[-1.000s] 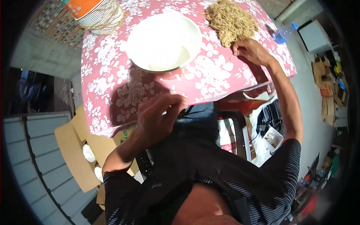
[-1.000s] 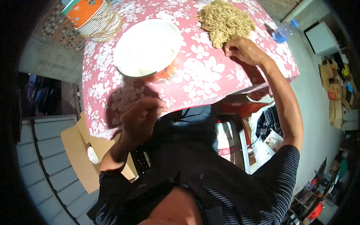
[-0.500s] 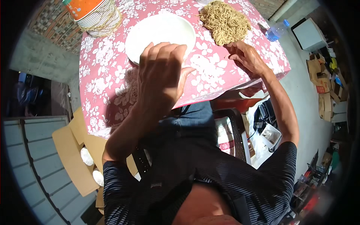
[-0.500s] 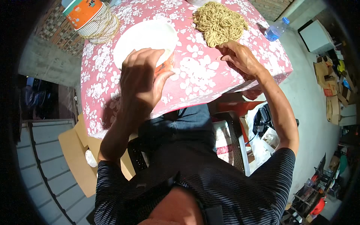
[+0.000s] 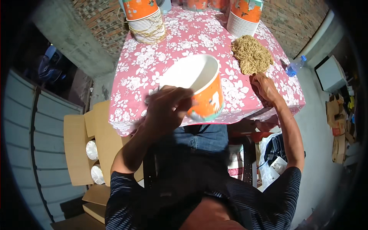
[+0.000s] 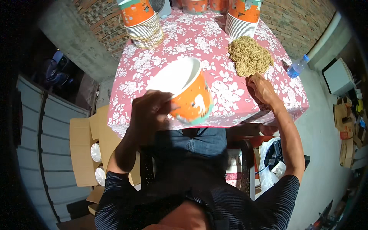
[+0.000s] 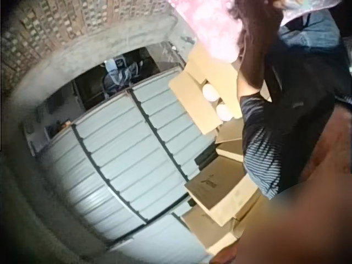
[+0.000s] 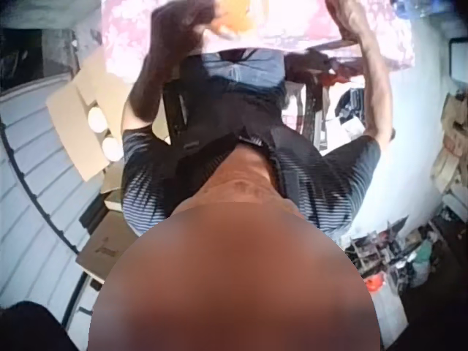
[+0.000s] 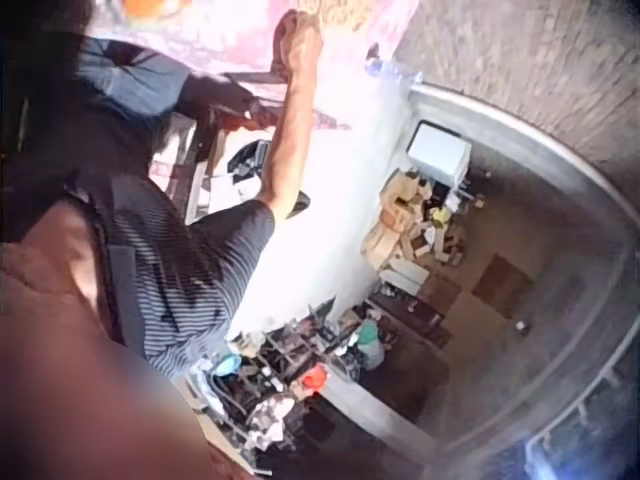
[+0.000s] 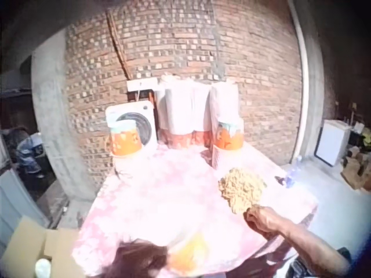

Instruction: Threading a string through holes in the rims of paper bowls and stacking them for packaging.

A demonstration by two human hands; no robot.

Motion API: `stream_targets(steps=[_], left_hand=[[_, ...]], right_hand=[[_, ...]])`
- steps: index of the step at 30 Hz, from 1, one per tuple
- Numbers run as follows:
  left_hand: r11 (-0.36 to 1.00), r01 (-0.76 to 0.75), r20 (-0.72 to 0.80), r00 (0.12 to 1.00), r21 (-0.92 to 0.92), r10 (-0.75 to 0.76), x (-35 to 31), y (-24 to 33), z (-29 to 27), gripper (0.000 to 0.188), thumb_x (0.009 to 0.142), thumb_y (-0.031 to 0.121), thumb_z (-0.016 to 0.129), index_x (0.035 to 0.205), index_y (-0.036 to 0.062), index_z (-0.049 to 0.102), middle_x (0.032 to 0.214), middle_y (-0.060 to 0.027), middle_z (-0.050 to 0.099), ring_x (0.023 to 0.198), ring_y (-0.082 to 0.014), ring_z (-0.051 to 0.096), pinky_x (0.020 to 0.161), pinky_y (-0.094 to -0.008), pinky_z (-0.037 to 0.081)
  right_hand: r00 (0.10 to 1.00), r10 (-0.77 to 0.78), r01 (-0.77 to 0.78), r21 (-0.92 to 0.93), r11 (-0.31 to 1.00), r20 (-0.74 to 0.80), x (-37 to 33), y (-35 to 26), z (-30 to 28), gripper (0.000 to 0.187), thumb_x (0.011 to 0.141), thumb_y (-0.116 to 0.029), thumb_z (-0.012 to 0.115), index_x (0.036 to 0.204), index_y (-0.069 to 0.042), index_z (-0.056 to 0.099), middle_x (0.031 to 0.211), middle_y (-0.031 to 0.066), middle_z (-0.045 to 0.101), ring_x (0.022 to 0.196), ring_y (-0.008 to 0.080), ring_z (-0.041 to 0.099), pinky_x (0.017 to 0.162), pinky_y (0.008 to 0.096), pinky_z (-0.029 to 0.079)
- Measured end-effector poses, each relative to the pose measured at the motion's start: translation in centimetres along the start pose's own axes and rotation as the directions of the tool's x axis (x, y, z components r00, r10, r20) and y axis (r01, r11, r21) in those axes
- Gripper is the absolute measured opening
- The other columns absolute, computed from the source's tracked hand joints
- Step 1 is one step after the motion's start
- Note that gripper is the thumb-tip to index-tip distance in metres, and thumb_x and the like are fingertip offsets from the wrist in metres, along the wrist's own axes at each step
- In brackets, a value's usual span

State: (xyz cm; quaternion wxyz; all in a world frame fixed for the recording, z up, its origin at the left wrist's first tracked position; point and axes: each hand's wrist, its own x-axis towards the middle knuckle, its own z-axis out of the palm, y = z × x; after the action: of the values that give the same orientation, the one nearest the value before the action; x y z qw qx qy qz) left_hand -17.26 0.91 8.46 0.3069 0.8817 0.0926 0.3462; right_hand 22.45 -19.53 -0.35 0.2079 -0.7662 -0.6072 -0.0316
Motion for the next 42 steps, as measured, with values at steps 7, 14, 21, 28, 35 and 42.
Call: stream_targets(steps=[7, 14, 21, 28, 35, 42], left_hand=[[0.731, 0.185, 0.133, 0.983, -0.657, -0.129, -9.6, 3.0, -3.2, 0.028, 0.093, -0.002, 0.073, 0.118, -0.0103, 0.063, 0.1, -0.0203, 0.076, 0.09, -0.0255, 0.077, 0.077, -0.0377, 0.064], [0.886, 0.256, 0.206, 0.96, -0.386, -0.187, -16.0, 3.9, -1.8, 0.024, 0.089, 0.001, 0.078, 0.111, -0.0049, 0.07, 0.091, -0.0137, 0.076, 0.082, -0.0175, 0.075, 0.071, -0.0322, 0.059], [0.826, 0.392, 0.264, 0.915, -0.406, -0.305, -20.1, 1.7, 0.9, 0.021, 0.088, 0.008, 0.078, 0.106, -0.0021, 0.074, 0.082, -0.0097, 0.073, 0.081, -0.0106, 0.067, 0.076, -0.031, 0.055], [0.765, 0.445, 0.4, 0.877, -0.465, -0.267, -24.3, -3.6, 0.4, 0.023, 0.096, 0.012, 0.065, 0.111, -0.0048, 0.066, 0.099, -0.0073, 0.073, 0.092, -0.0121, 0.067, 0.085, -0.0293, 0.053], [0.549, 0.543, 0.499, 0.831, -0.635, -0.245, -24.5, -6.1, -0.3, 0.032, 0.096, 0.018, 0.067, 0.119, -0.0023, 0.059, 0.104, -0.0072, 0.071, 0.098, -0.012, 0.066, 0.089, -0.0274, 0.052], [0.714, 0.475, 0.449, 0.859, -0.515, -0.247, -24.1, -4.2, 1.1, 0.033, 0.091, 0.017, 0.069, 0.116, -0.004, 0.064, 0.09, -0.0055, 0.071, 0.087, -0.0104, 0.065, 0.08, -0.0268, 0.052]], right_hand=[[0.948, 0.25, -0.306, 0.354, 0.883, 0.196, -0.2, 0.2, -0.7, 0.021, 0.093, -0.014, 0.076, 0.096, 0.001, 0.062, 0.09, 0.0119, 0.064, 0.086, 0.0225, 0.06, 0.079, 0.0384, 0.05], [0.985, -0.087, 0.075, -0.083, 0.994, -0.148, -0.9, -0.1, 1.5, 0.018, 0.097, -0.015, 0.065, 0.089, -0.001, 0.058, 0.092, 0.0225, 0.065, 0.079, 0.0423, 0.064, 0.069, 0.0464, 0.05], [0.938, -0.031, 0.03, -0.007, 1.0, -0.345, -2.8, -5.5, 3.4, 0.014, 0.093, -0.013, 0.068, 0.089, -0.002, 0.062, 0.077, 0.0193, 0.066, 0.071, 0.0384, 0.066, 0.066, 0.044, 0.05], [0.978, -0.177, 0.034, 0.765, 0.643, 0.106, -15.7, -28.7, 7.4, 0.006, 0.095, -0.007, 0.073, 0.096, -0.003, 0.068, 0.081, 0.0066, 0.069, 0.078, 0.0161, 0.069, 0.069, 0.0309, 0.055], [0.923, 0.111, -0.381, 0.846, 0.374, 0.367, -19.9, -32.5, 6.7, 0.011, 0.103, 0.004, 0.059, 0.11, 0.011, 0.063, 0.091, 0.0102, 0.071, 0.083, 0.0138, 0.068, 0.079, 0.0294, 0.059], [0.901, 0.213, -0.432, 0.826, 0.363, 0.378, -18.4, -30.7, 8.6, 0.018, 0.1, 0.005, 0.063, 0.116, 0.013, 0.068, 0.092, 0.0117, 0.073, 0.08, 0.014, 0.067, 0.076, 0.0285, 0.057]])
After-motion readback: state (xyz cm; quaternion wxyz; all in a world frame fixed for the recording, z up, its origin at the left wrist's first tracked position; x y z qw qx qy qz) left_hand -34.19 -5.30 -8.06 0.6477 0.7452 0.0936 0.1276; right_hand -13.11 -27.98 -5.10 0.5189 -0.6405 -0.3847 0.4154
